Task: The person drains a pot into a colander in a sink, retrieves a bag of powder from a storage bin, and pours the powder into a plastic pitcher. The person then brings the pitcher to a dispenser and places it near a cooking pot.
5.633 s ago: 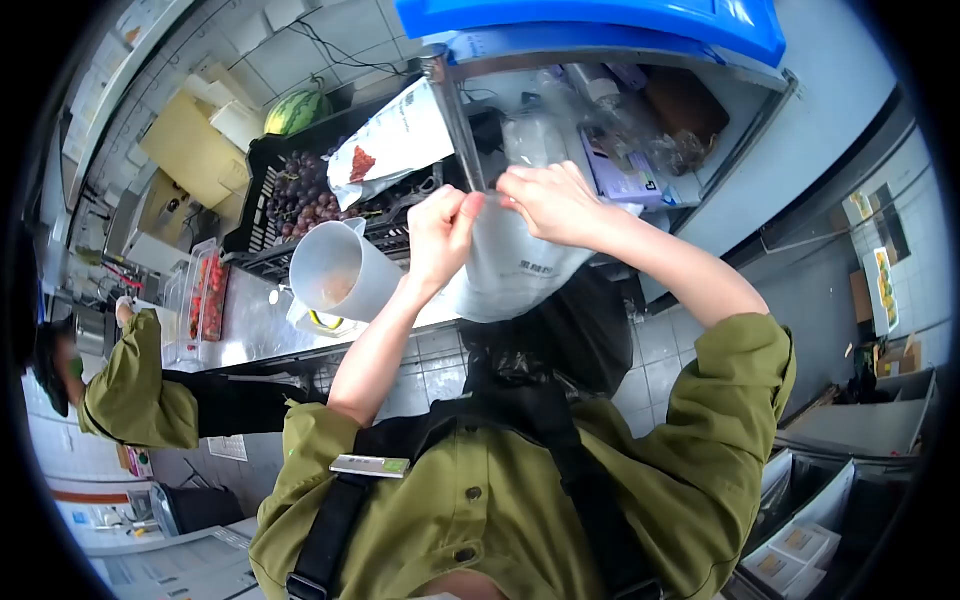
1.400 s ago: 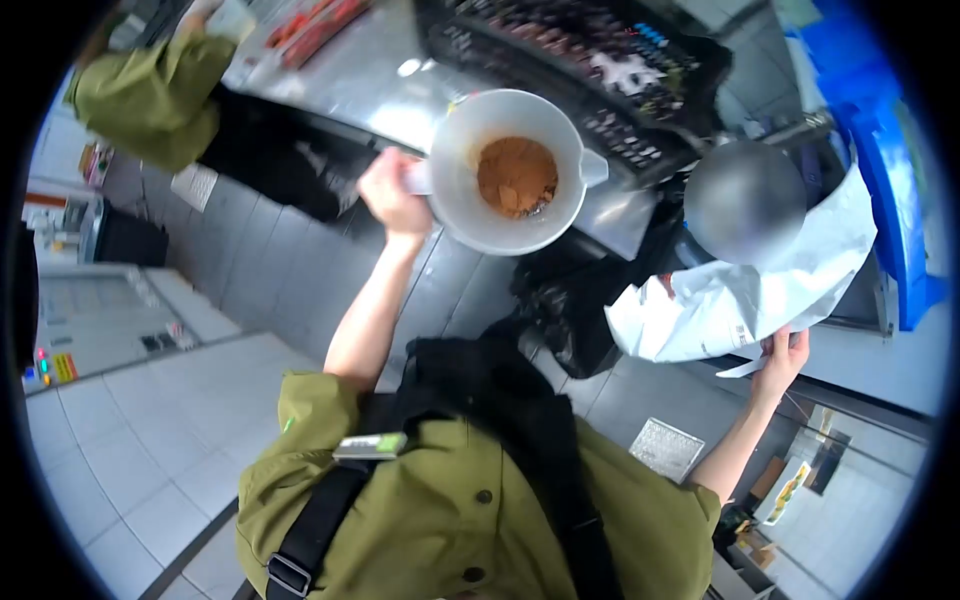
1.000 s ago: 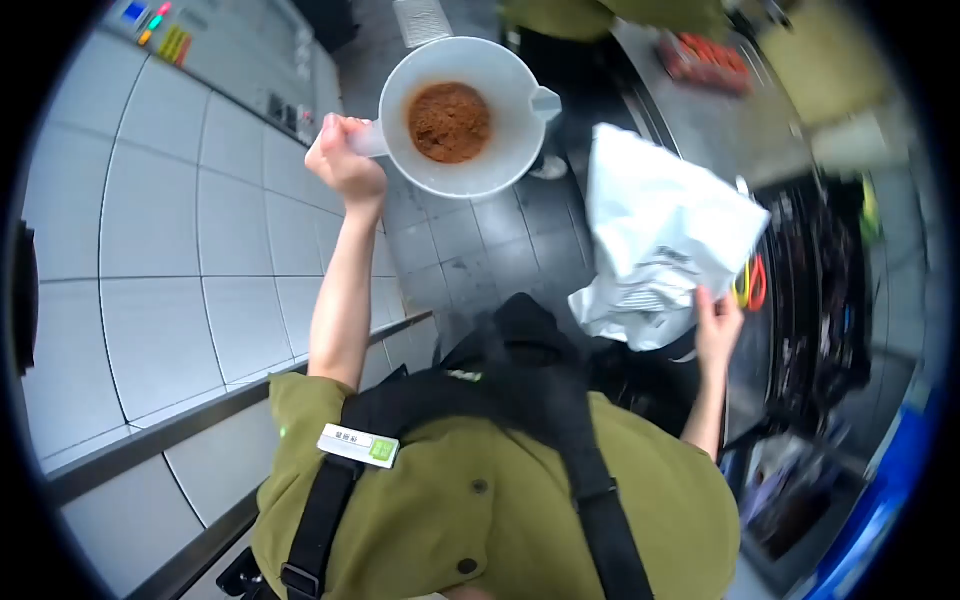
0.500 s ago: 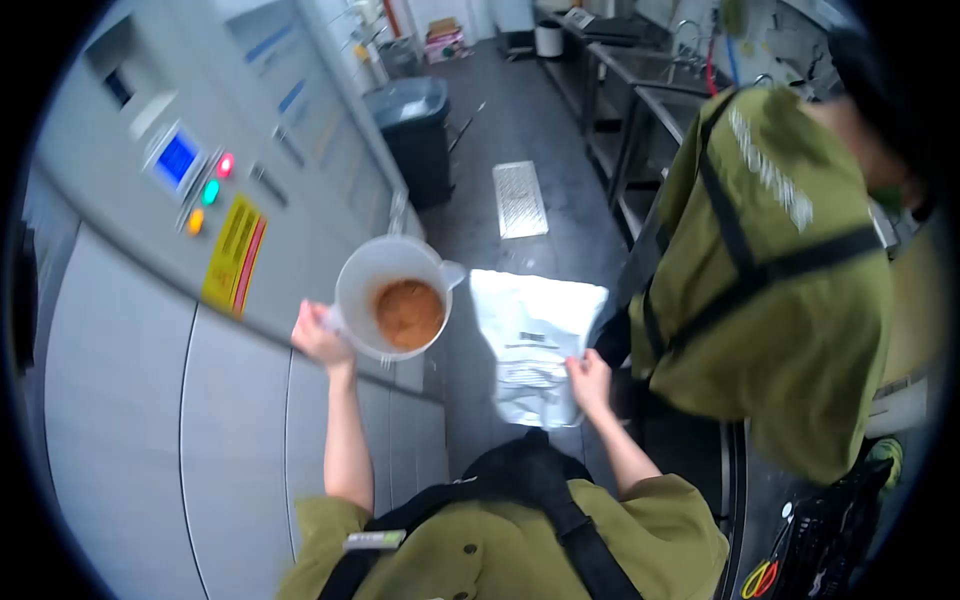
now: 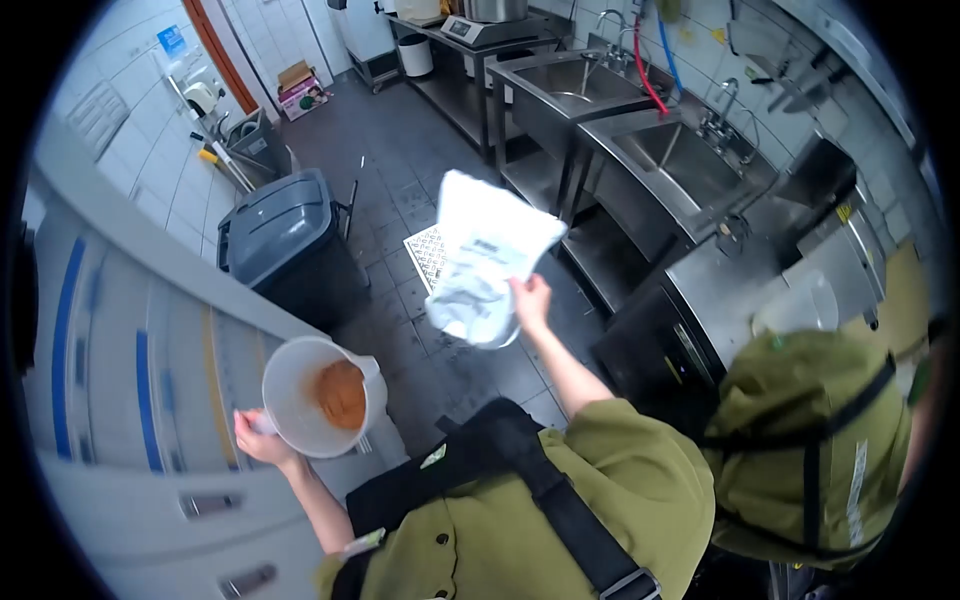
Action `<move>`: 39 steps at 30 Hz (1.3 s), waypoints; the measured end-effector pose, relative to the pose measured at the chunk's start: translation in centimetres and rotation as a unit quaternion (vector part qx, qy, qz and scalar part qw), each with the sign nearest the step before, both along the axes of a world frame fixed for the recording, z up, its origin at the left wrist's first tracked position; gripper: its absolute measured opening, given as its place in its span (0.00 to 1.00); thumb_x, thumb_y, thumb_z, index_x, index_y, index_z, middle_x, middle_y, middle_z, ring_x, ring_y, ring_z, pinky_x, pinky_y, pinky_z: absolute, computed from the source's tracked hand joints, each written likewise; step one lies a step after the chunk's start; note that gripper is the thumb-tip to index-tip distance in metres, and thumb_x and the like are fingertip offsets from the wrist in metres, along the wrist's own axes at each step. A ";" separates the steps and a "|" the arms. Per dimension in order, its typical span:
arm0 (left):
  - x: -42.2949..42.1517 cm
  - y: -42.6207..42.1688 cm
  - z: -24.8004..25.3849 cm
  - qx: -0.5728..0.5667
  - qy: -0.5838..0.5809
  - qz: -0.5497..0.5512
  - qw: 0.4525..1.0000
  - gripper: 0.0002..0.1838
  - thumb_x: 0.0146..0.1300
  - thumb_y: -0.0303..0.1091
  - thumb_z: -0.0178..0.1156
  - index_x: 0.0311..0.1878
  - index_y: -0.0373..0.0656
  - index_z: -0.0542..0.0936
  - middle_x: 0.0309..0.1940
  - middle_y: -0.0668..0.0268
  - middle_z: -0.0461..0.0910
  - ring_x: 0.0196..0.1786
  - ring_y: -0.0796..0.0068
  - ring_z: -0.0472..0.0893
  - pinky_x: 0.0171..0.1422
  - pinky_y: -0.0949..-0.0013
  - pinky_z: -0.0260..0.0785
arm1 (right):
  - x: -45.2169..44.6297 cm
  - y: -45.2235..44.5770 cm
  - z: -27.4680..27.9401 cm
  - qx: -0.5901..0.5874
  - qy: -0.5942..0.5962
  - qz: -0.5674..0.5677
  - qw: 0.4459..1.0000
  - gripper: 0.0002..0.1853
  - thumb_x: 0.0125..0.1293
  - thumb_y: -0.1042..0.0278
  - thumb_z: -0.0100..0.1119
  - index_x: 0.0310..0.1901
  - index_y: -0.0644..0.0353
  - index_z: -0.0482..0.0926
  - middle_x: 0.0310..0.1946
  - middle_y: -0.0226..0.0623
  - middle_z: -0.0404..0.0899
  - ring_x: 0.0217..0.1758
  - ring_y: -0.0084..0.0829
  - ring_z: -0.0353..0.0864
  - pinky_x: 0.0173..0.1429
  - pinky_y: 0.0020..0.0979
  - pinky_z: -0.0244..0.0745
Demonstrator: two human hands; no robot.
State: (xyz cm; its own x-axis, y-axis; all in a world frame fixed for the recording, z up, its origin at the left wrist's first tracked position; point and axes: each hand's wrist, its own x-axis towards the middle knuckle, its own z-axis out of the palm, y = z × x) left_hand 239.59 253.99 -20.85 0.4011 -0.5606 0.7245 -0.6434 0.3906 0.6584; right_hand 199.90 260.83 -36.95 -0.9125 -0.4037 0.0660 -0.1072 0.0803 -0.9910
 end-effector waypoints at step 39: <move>2.2 -59.0 11.1 0.018 0.180 0.216 0.960 0.08 0.61 0.39 0.39 0.38 0.48 0.64 0.31 0.68 0.62 0.32 0.67 0.62 0.36 0.62 0.58 | 8.0 -82.6 -2.9 0.254 -0.009 0.448 0.857 0.10 0.52 0.67 0.51 0.31 0.65 0.75 0.27 0.48 0.76 0.32 0.41 0.77 0.34 0.35 0.71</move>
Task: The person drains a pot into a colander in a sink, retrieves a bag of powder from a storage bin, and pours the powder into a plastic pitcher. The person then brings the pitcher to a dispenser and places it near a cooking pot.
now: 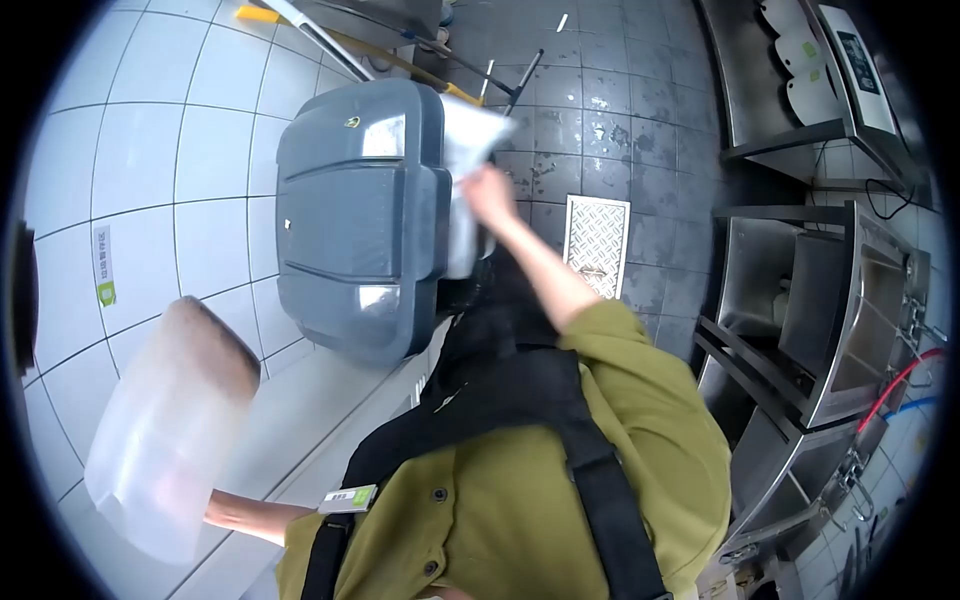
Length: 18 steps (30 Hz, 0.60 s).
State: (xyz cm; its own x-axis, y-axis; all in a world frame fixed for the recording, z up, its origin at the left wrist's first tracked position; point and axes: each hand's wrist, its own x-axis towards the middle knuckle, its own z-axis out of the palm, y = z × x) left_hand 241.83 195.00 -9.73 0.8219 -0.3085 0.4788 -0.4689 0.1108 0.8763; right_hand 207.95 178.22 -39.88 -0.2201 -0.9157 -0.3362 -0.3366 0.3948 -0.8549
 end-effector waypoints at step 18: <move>-12.1 -13.7 -0.6 0.002 0.191 -0.132 0.973 0.17 0.63 0.44 0.36 0.56 0.61 0.53 0.53 0.64 0.56 0.53 0.48 0.56 0.53 0.41 0.51 | -3.6 -0.8 -8.3 -0.315 0.032 0.163 0.934 0.15 0.49 0.75 0.51 0.41 0.63 0.69 0.45 0.46 0.66 0.48 0.43 0.67 0.51 0.34 0.65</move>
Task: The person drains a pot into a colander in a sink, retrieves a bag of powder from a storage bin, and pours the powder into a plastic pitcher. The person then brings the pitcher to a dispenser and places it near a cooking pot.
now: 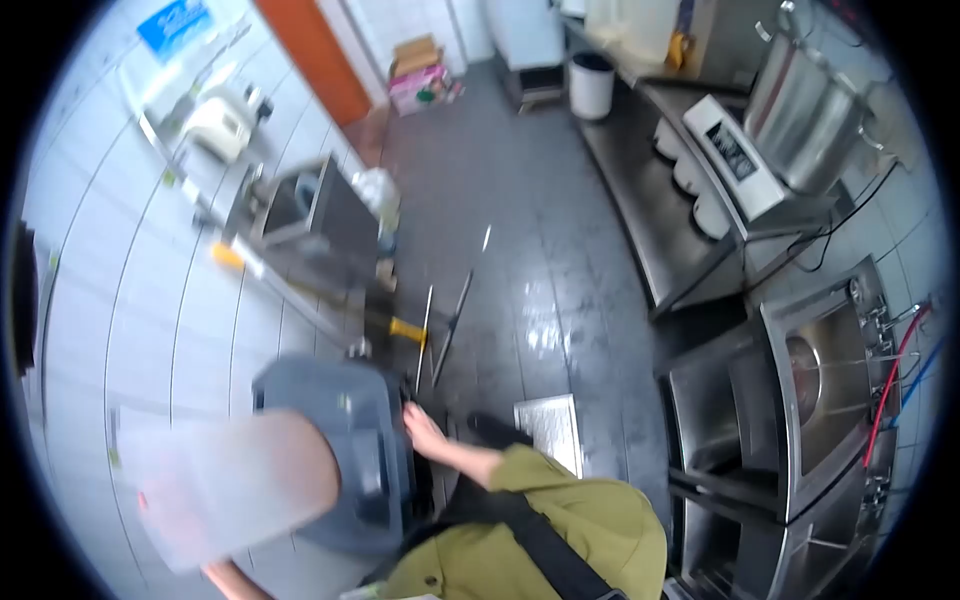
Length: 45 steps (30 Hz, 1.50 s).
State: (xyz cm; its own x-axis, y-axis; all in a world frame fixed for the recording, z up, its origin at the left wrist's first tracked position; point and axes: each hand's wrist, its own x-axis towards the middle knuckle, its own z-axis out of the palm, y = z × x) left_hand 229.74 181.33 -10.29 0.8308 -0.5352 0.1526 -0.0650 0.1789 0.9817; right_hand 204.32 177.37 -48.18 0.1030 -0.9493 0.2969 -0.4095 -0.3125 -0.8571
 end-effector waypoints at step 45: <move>-101.3 -126.1 -1.0 0.036 0.067 -0.792 0.605 0.17 0.62 0.42 0.43 0.19 0.47 0.62 0.13 0.74 0.61 0.17 0.86 0.62 0.20 0.80 0.52 | -70.2 -76.8 38.6 -0.043 -0.045 -0.832 0.551 0.09 0.48 0.67 0.61 0.23 0.64 0.74 0.14 0.26 0.71 0.18 0.14 0.66 0.22 0.19 0.62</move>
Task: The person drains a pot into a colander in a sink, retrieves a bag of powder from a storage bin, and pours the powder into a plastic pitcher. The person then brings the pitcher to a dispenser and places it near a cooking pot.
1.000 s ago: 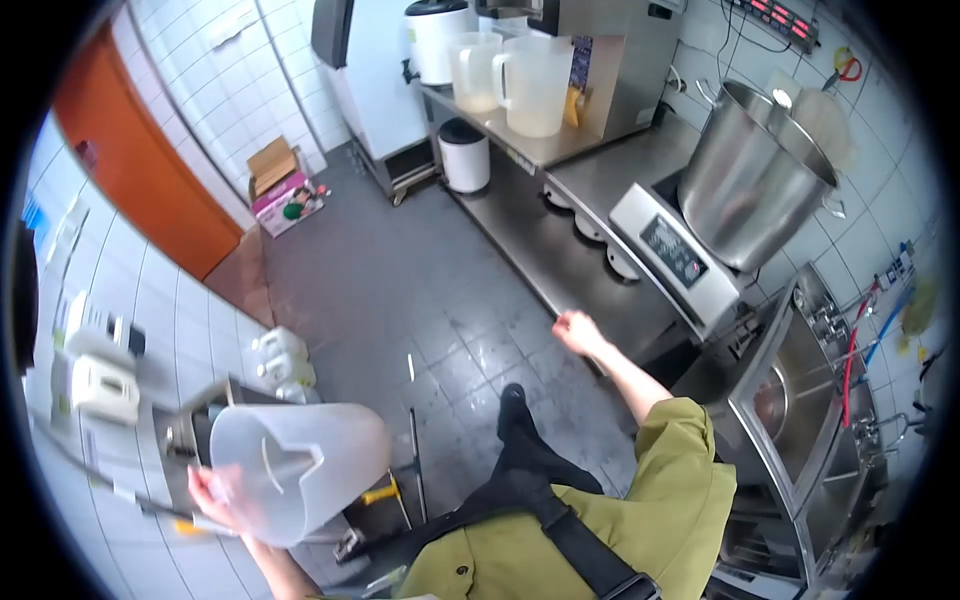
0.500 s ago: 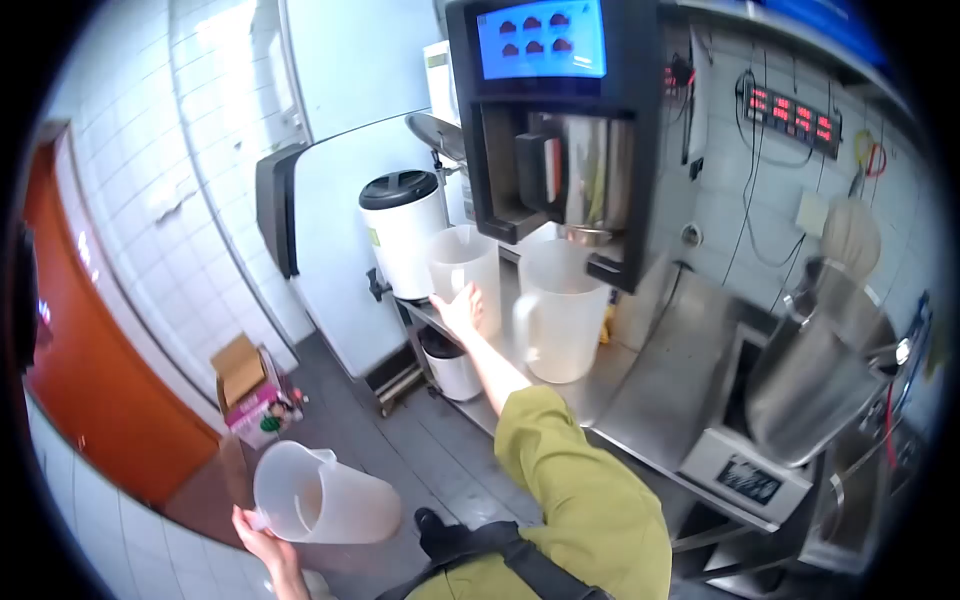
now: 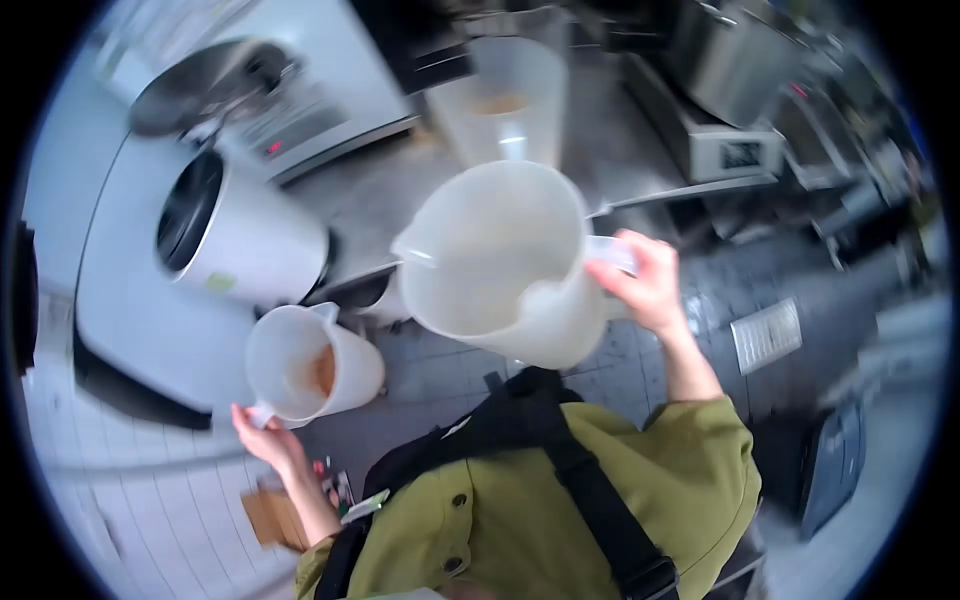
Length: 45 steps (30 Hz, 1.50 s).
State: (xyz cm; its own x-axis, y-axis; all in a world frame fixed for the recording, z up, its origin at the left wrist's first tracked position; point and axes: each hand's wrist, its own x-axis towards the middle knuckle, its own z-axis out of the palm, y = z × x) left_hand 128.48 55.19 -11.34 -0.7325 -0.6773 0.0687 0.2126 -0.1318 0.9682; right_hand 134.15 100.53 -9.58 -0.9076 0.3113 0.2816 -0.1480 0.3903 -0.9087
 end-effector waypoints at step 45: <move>-53.2 2.3 24.0 -0.901 0.324 0.089 0.275 0.38 0.51 0.41 0.55 0.64 0.53 0.47 0.59 0.62 0.58 0.63 0.70 0.56 0.66 0.66 0.45 | -46.0 -21.2 8.6 0.324 0.365 -0.049 0.872 0.23 0.49 0.65 0.60 0.47 0.62 0.66 0.42 0.44 0.69 0.46 0.43 0.69 0.46 0.35 0.67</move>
State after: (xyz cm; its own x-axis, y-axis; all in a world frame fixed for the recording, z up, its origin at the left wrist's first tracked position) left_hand 75.25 57.45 12.62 -0.1368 0.8621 0.4879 0.2646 0.5064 -0.8207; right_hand 88.11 79.32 -1.01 -0.3915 -0.0612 0.9181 -0.5311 0.8299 -0.1711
